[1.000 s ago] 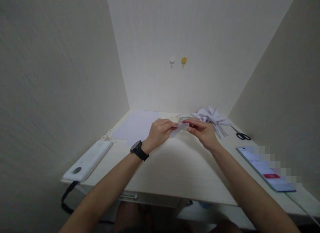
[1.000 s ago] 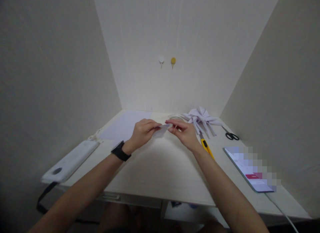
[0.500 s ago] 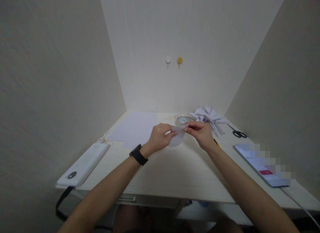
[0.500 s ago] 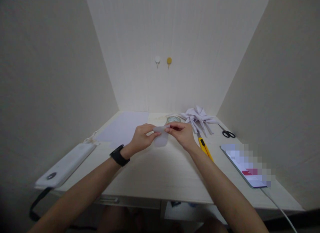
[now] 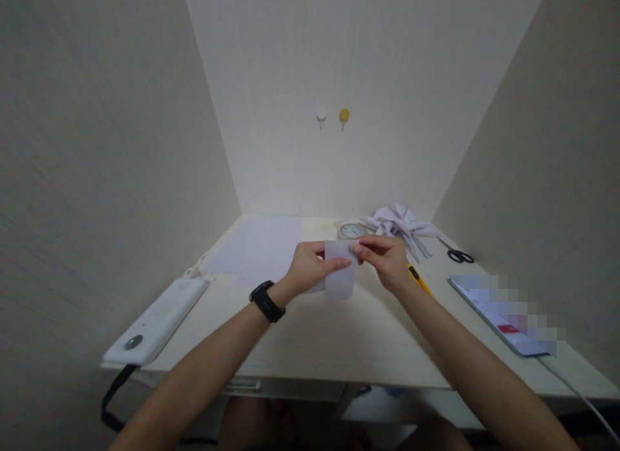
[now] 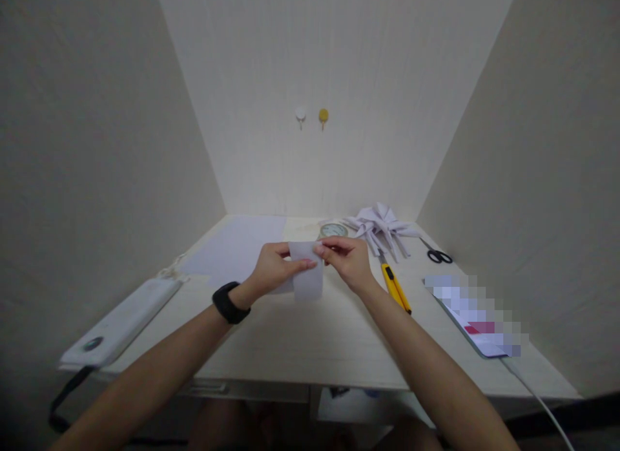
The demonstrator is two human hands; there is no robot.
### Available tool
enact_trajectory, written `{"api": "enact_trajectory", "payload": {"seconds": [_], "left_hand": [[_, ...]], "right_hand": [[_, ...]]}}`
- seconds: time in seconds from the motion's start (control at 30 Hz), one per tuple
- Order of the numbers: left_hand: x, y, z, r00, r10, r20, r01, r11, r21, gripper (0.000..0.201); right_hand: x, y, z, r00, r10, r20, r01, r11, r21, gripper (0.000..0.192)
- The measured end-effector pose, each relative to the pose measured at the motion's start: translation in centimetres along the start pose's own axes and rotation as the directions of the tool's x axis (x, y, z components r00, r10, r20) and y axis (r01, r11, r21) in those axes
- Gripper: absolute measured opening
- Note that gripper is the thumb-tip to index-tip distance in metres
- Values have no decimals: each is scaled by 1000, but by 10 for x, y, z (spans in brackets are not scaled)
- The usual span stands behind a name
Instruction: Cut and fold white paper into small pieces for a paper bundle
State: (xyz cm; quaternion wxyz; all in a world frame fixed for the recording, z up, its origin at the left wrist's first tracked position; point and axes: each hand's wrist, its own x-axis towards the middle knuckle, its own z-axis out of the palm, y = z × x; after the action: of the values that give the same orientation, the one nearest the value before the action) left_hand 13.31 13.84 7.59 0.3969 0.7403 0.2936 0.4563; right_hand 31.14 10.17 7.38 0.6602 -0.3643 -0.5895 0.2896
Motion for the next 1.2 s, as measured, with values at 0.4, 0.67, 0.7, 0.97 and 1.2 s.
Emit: {"api": "enact_trajectory", "payload": {"seconds": [0.4, 0.67, 0.7, 0.97, 1.2], "left_hand": [[-2, -4, 1, 994, -35, 100, 48, 990, -131, 35], [-2, -6, 1, 987, -83, 136, 107, 978, -179, 35], [-3, -6, 1, 987, -85, 139, 110, 977, -181, 35], [-2, -7, 2, 982, -107, 158, 138, 970, -198, 35], [-1, -7, 1, 978, -135, 160, 167, 965, -201, 33]], "right_hand": [[-1, 7, 0, 1000, 21, -9, -21, 997, 77, 21], [0, 5, 0, 999, 47, -4, -46, 992, 115, 20], [0, 5, 0, 999, 50, -14, -48, 993, 108, 21], [0, 3, 3, 994, 69, -81, -62, 995, 82, 25], [3, 2, 1, 988, 150, 20, -151, 982, 112, 26]]}}
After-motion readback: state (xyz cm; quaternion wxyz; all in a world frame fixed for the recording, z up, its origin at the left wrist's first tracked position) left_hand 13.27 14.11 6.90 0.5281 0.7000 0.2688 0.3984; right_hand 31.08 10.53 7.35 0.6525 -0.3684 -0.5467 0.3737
